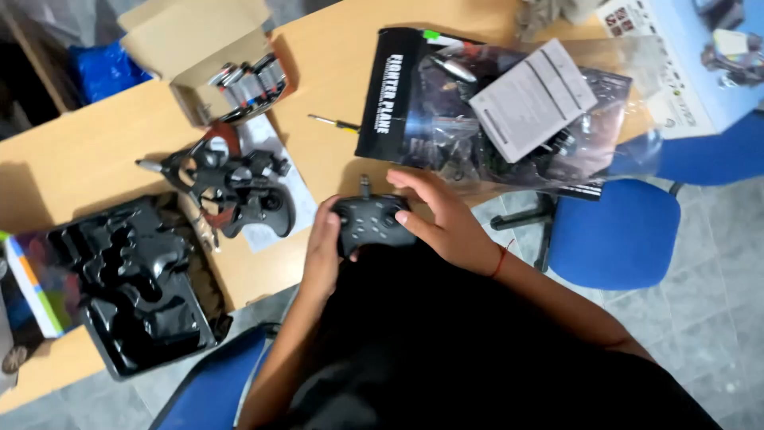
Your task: Unboxing a toy drone, installing batteries into the remote control, and flying it.
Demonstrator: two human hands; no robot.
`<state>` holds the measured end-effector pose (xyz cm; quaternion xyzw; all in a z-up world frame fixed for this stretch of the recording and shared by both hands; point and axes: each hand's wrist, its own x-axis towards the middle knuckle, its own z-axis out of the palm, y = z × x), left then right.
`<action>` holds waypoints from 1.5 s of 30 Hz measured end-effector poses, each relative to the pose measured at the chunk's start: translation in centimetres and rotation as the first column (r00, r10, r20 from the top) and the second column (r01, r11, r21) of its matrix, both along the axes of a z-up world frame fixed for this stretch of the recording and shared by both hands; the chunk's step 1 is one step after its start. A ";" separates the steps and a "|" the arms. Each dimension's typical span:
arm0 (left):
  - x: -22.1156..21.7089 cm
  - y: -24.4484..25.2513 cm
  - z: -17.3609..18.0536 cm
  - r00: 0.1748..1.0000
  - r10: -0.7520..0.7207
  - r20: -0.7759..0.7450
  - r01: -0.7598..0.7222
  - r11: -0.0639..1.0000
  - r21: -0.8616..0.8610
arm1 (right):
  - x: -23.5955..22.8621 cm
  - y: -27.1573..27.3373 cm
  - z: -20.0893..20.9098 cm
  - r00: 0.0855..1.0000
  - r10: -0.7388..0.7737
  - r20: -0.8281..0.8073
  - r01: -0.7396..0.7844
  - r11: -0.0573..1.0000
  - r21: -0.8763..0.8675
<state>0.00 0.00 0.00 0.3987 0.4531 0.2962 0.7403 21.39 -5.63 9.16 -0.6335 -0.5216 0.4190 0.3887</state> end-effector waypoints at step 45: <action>5.1 -2.3 -1.3 0.797 0.272 -0.539 0.234 0.683 0.692 | 46.3 -7.4 -8.8 0.367 -0.915 -0.169 0.927 0.346 0.141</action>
